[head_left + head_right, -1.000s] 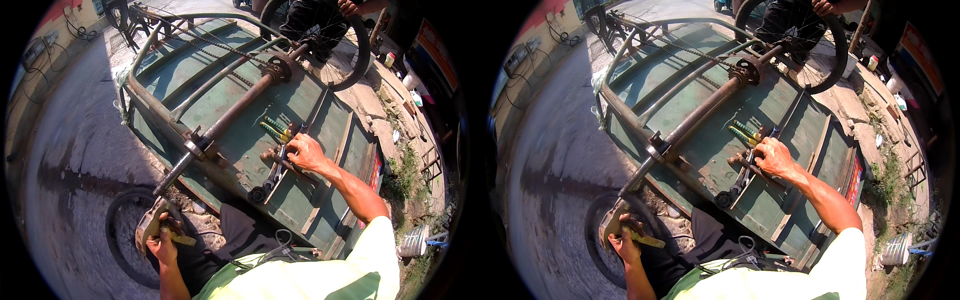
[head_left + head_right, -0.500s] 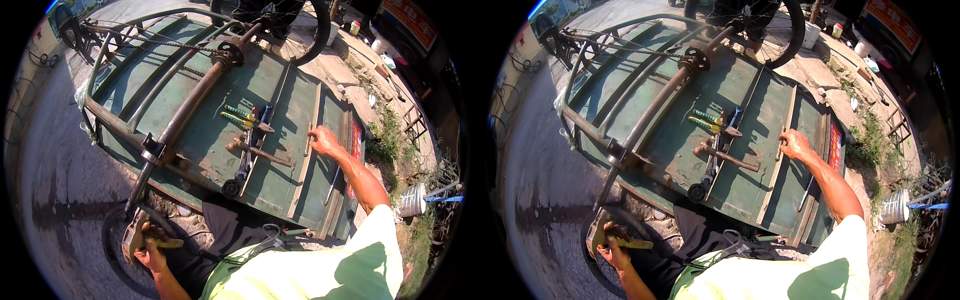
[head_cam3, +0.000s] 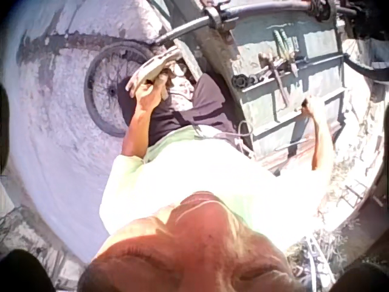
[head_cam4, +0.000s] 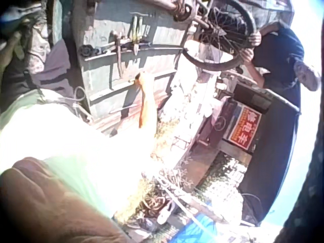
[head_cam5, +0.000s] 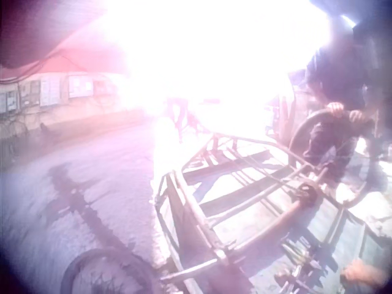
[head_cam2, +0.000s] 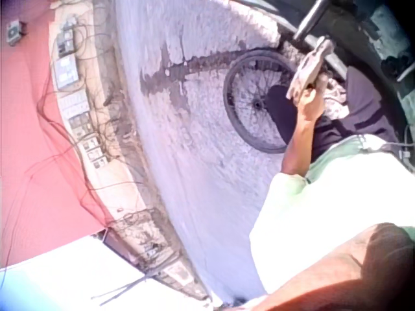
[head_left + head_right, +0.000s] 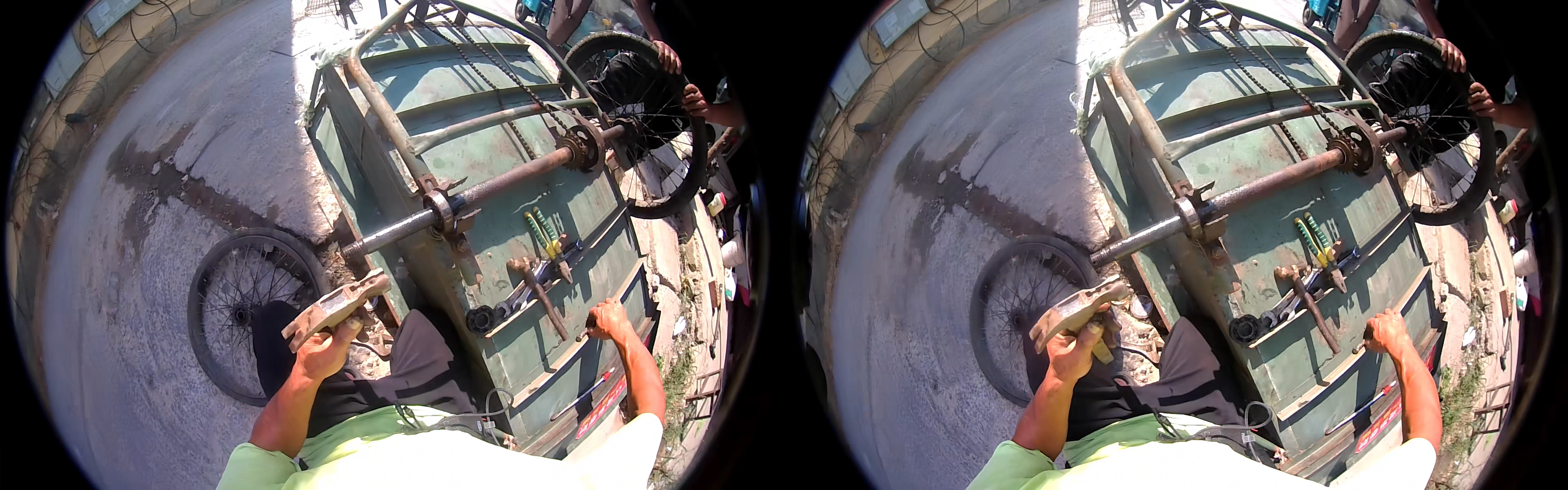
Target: The person works on a bicycle chain and sprocket assembly mounted on a green metal frame. They use pliers and a hammer to adjust the chain tension and manipulate the sprocket components. The person repeatedly checks the chain alignment and uses a hammer to tap parts into place.
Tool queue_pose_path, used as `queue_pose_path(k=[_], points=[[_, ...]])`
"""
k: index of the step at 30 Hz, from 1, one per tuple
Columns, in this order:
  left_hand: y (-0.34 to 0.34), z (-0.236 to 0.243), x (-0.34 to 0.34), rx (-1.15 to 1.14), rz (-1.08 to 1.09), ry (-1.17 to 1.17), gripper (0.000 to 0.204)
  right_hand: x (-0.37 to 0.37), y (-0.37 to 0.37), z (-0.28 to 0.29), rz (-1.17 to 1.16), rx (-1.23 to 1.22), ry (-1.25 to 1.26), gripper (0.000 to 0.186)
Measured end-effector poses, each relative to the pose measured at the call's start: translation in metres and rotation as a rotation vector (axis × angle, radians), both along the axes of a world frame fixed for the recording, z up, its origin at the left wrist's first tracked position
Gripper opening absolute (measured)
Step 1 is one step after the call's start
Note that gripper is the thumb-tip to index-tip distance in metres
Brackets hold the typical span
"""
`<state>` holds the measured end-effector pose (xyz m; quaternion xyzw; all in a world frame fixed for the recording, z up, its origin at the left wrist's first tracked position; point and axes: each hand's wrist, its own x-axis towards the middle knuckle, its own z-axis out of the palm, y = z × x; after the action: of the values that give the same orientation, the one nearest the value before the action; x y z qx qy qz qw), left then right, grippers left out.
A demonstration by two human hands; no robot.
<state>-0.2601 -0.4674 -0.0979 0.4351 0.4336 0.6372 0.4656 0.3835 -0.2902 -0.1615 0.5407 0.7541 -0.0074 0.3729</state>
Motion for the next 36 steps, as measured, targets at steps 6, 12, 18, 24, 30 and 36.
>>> queue_pose_path(k=[6,12,18,24,30,36], points=[[-0.01,-0.008,-0.01,-0.082,0.095,0.127,0.032,-0.015,0.001,0.019,0.18,-0.039,-0.015,0.053],[-0.016,-0.007,-0.013,-0.092,0.138,0.065,0.031,-0.015,-0.002,0.026,0.257,-0.082,0.023,0.046],[-0.009,0.002,-0.008,-0.108,0.123,-0.164,0.029,-0.007,-0.018,0.038,0.326,-0.087,0.241,0.028],[0.0,0.001,-0.003,-0.144,0.158,-0.2,0.031,-0.012,-0.044,0.049,0.256,0.155,0.453,0.02],[0.013,0.013,-0.015,-0.002,0.088,-0.262,0.033,-0.114,-0.025,0.137,0.046,0.37,0.835,0.016],[0.03,0.028,-0.041,0.109,0.184,-0.24,0.028,-0.329,0.013,0.244,0.46,0.257,1.29,0.018]])
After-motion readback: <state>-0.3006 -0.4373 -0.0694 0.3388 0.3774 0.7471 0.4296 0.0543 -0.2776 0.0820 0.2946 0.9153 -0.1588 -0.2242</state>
